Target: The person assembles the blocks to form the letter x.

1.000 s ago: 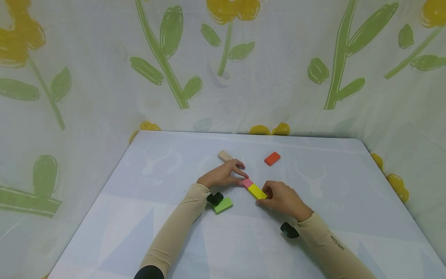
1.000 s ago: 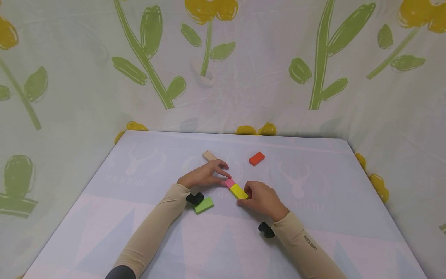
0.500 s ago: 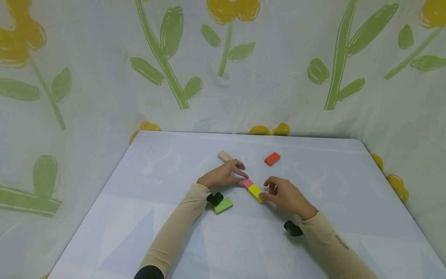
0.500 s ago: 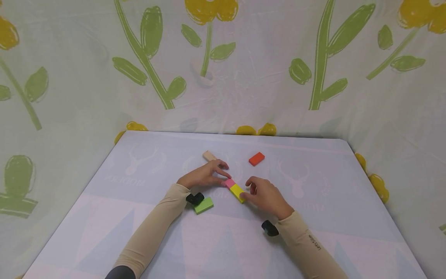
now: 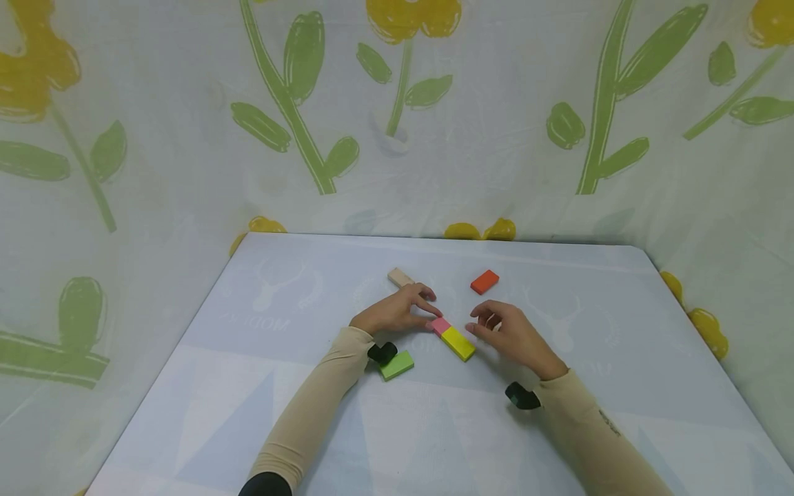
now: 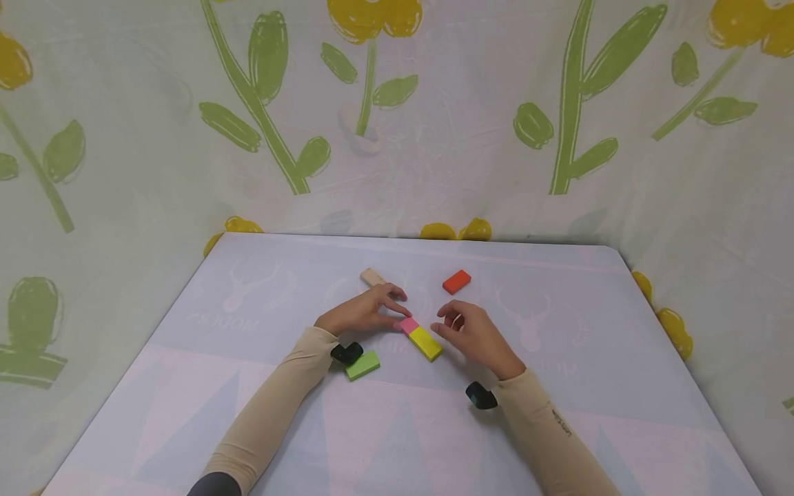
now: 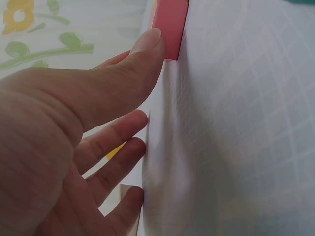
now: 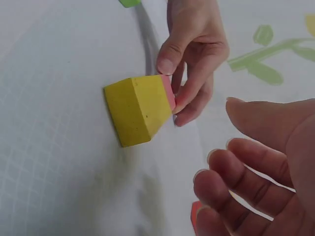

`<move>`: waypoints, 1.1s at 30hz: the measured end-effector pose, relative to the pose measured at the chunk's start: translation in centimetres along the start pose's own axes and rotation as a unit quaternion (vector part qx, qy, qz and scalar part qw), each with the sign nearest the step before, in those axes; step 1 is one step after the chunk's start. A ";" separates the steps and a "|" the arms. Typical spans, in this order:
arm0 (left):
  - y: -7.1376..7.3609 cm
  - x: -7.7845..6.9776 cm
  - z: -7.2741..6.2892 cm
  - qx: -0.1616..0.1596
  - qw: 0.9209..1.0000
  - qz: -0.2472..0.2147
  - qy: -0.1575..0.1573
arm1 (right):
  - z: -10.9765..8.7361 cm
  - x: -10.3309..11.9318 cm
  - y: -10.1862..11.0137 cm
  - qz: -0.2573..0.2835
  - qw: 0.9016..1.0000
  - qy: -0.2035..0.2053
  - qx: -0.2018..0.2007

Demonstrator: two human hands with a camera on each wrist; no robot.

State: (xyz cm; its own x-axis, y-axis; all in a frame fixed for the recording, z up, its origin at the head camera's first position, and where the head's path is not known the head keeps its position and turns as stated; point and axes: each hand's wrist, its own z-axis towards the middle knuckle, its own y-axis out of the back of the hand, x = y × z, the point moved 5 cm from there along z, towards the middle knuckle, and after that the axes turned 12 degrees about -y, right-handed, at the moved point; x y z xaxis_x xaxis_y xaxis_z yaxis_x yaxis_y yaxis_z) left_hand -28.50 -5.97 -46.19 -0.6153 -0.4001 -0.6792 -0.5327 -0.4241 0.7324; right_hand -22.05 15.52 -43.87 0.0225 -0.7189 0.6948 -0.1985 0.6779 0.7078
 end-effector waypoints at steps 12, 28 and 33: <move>-0.1 0.0 0.3 0.002 1.000 -0.003 -0.007 | 0.8 -0.9 -0.7 0.080 0.996 -0.017 0.023; -0.2 0.4 0.2 -0.006 1.000 0.010 -0.007 | 1.6 -1.8 -2.2 0.108 0.993 -0.003 0.049; -0.2 0.3 0.1 -0.005 1.000 0.009 -0.005 | 1.8 -1.8 -2.4 0.103 0.993 0.007 0.058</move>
State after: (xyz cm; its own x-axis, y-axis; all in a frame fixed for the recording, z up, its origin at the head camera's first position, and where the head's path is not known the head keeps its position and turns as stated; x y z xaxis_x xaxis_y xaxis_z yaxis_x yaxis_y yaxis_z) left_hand -28.66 -5.89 -46.48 -0.6305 -0.3998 -0.6653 -0.5152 -0.4255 0.7440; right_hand -23.34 14.90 -47.03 -0.0159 -0.5645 0.8253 -0.3112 0.7872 0.5324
